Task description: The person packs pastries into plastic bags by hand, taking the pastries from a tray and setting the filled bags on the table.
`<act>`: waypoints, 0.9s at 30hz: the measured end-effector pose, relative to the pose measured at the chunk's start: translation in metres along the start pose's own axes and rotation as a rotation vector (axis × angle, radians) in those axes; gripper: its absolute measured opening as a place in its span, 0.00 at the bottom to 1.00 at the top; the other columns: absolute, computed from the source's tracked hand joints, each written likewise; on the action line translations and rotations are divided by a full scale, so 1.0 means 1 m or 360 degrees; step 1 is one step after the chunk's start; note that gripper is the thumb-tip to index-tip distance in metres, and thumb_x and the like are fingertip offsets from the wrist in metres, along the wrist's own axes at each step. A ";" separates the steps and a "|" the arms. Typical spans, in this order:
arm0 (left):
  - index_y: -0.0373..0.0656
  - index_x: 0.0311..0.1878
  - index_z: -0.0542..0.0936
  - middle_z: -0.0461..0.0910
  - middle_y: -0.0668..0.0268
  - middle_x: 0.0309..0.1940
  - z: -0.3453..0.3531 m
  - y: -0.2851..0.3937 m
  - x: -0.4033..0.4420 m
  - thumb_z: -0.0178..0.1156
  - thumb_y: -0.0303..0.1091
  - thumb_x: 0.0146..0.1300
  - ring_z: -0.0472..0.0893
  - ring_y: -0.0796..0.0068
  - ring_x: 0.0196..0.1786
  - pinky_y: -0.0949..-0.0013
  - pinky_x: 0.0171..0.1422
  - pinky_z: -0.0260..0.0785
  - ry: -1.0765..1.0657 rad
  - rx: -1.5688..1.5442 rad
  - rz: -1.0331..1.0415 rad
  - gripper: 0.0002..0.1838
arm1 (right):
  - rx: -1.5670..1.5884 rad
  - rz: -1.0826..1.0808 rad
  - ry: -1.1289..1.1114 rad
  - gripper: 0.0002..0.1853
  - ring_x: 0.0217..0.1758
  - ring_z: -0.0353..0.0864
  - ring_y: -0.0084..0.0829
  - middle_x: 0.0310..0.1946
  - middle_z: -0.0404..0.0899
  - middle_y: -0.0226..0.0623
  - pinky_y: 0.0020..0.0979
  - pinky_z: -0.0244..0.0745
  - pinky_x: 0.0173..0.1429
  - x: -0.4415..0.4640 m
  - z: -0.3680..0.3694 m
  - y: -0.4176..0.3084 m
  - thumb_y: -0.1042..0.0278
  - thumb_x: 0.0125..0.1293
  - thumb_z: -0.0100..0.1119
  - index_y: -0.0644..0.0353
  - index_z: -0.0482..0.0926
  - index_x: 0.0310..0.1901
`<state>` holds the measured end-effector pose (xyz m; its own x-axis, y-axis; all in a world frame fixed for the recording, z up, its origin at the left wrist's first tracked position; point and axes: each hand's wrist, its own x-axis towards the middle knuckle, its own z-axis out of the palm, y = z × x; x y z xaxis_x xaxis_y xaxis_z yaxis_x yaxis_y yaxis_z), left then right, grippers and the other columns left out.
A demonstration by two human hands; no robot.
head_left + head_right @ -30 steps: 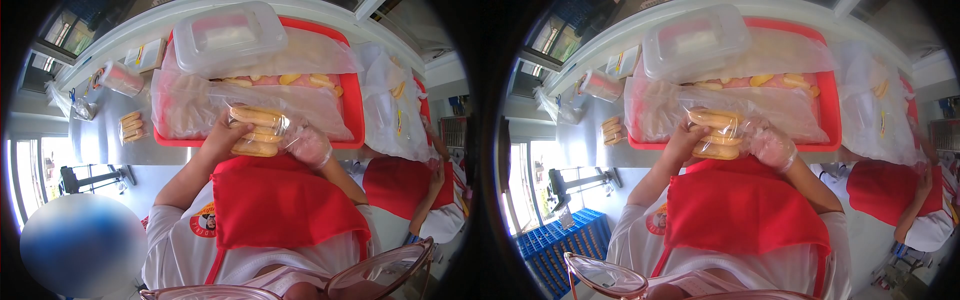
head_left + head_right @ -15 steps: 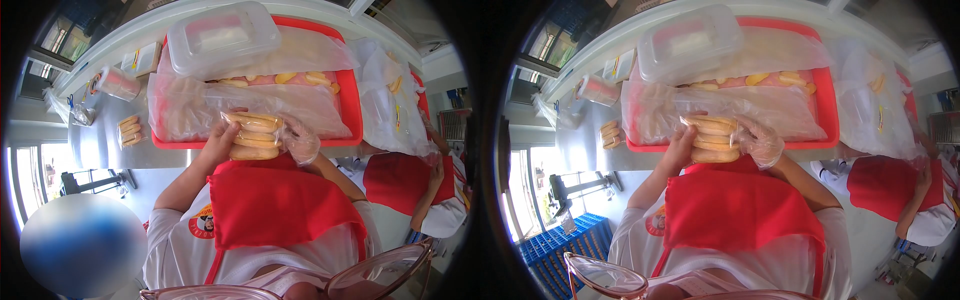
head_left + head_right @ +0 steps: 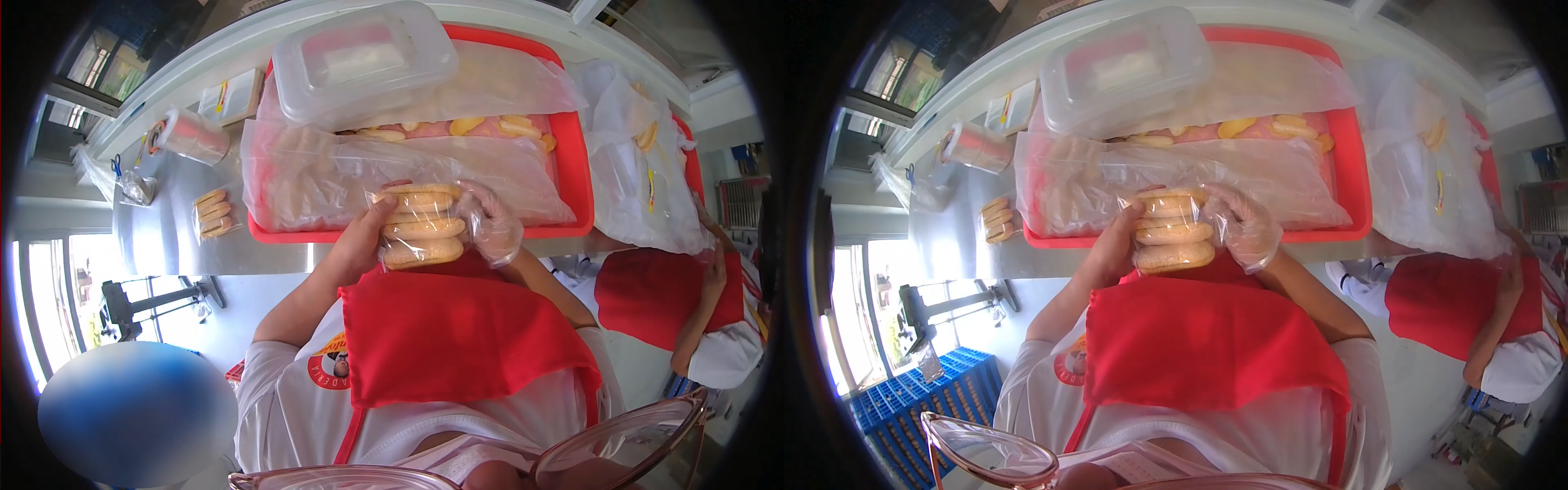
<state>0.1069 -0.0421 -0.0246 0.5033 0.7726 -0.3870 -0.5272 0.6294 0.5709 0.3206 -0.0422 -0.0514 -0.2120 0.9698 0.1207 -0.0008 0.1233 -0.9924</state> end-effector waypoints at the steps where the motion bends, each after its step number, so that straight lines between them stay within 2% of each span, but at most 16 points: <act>1: 0.41 0.64 0.53 0.66 0.59 0.55 0.002 0.001 -0.001 0.52 0.39 0.62 0.67 0.68 0.57 0.67 0.61 0.61 0.0016 -0.0013 -0.0011 0.30 | 0.0147 0.0072 -0.0030 0.17 0.38 0.74 0.22 0.39 0.75 0.34 0.24 0.70 0.44 0.001 0.001 -0.001 0.80 0.58 0.52 0.58 0.71 0.50; 2: 0.40 0.63 0.54 0.66 0.59 0.55 0.004 0.002 -0.001 0.52 0.38 0.61 0.67 0.68 0.57 0.67 0.61 0.61 0.0030 -0.0026 -0.0023 0.30 | 0.0292 0.0145 -0.0058 0.18 0.39 0.74 0.22 0.40 0.75 0.34 0.23 0.70 0.44 0.001 0.004 -0.006 0.80 0.58 0.52 0.58 0.71 0.51; 3: 0.40 0.63 0.54 0.66 0.59 0.55 0.003 0.001 -0.001 0.53 0.38 0.61 0.67 0.68 0.57 0.67 0.61 0.61 0.0035 0.0173 0.0029 0.30 | 0.0437 0.0218 -0.0086 0.18 0.39 0.74 0.22 0.40 0.75 0.34 0.23 0.70 0.44 0.002 0.005 -0.008 0.81 0.57 0.53 0.57 0.71 0.51; 5: 0.40 0.63 0.54 0.66 0.59 0.55 -0.001 -0.002 0.002 0.55 0.38 0.60 0.67 0.68 0.57 0.68 0.61 0.61 0.0044 0.0572 0.0127 0.31 | 0.0006 -0.0032 -0.0086 0.19 0.39 0.74 0.22 0.40 0.75 0.34 0.23 0.71 0.44 0.002 0.002 -0.009 0.82 0.57 0.53 0.57 0.70 0.51; 9: 0.40 0.63 0.54 0.66 0.59 0.55 -0.003 -0.005 0.004 0.57 0.38 0.59 0.67 0.68 0.57 0.67 0.60 0.61 -0.0070 0.0536 0.0195 0.33 | -0.0539 -0.0550 -0.0047 0.19 0.39 0.75 0.23 0.42 0.75 0.35 0.24 0.71 0.43 0.009 0.000 -0.005 0.81 0.56 0.53 0.56 0.71 0.51; 12: 0.40 0.63 0.54 0.65 0.59 0.55 -0.002 -0.003 0.002 0.56 0.39 0.59 0.67 0.69 0.57 0.67 0.59 0.62 -0.0032 0.0355 0.0140 0.33 | -0.0768 -0.0509 -0.0043 0.17 0.40 0.74 0.23 0.41 0.75 0.35 0.24 0.71 0.44 0.012 -0.001 -0.014 0.78 0.57 0.54 0.57 0.71 0.50; 14: 0.41 0.62 0.55 0.65 0.60 0.55 0.000 -0.001 0.000 0.56 0.39 0.59 0.67 0.69 0.56 0.67 0.58 0.63 0.0119 0.0073 0.0031 0.31 | -0.0164 -0.0006 -0.0014 0.13 0.40 0.74 0.22 0.38 0.75 0.33 0.24 0.71 0.44 0.011 0.002 -0.015 0.76 0.58 0.54 0.58 0.72 0.46; 15: 0.41 0.61 0.56 0.66 0.60 0.54 0.000 -0.001 0.000 0.56 0.39 0.59 0.68 0.70 0.55 0.67 0.57 0.64 0.0137 0.0094 0.0097 0.30 | 0.0139 0.0245 -0.0001 0.10 0.39 0.74 0.22 0.37 0.75 0.33 0.24 0.71 0.44 0.011 0.004 -0.015 0.75 0.59 0.54 0.59 0.72 0.43; 18: 0.41 0.58 0.59 0.67 0.62 0.51 -0.001 -0.003 0.004 0.55 0.38 0.60 0.69 0.71 0.53 0.68 0.55 0.65 0.0184 0.0199 0.0271 0.26 | 0.0521 0.0215 -0.0038 0.05 0.38 0.73 0.21 0.34 0.74 0.30 0.23 0.70 0.43 0.012 0.000 -0.004 0.72 0.59 0.54 0.60 0.72 0.37; 21: 0.42 0.57 0.60 0.68 0.63 0.49 -0.003 -0.006 0.005 0.54 0.37 0.60 0.69 0.72 0.51 0.69 0.54 0.66 0.0225 0.0329 0.0331 0.24 | -0.0122 0.0332 -0.0348 0.06 0.35 0.71 0.19 0.33 0.72 0.29 0.21 0.68 0.42 0.012 -0.009 -0.019 0.73 0.57 0.56 0.60 0.70 0.34; 24: 0.42 0.57 0.60 0.68 0.63 0.49 0.000 -0.004 0.003 0.54 0.35 0.60 0.69 0.72 0.52 0.68 0.53 0.66 0.0202 0.0346 0.0278 0.24 | -0.0271 0.0329 -0.0372 0.07 0.30 0.69 0.18 0.28 0.71 0.26 0.22 0.69 0.35 0.012 -0.011 -0.015 0.70 0.56 0.58 0.60 0.70 0.31; 27: 0.42 0.57 0.60 0.67 0.64 0.48 0.003 -0.003 0.000 0.52 0.31 0.60 0.69 0.70 0.52 0.67 0.54 0.66 0.0170 0.0313 0.0249 0.22 | 0.0326 0.0792 -0.0392 0.07 0.27 0.68 0.16 0.25 0.71 0.26 0.20 0.67 0.30 0.011 -0.013 -0.021 0.71 0.55 0.60 0.59 0.70 0.30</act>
<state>0.1105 -0.0442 -0.0243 0.3456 0.8701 -0.3514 -0.4442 0.4816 0.7555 0.3311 -0.0308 -0.0289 -0.4561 0.8201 -0.3456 -0.0264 -0.4006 -0.9159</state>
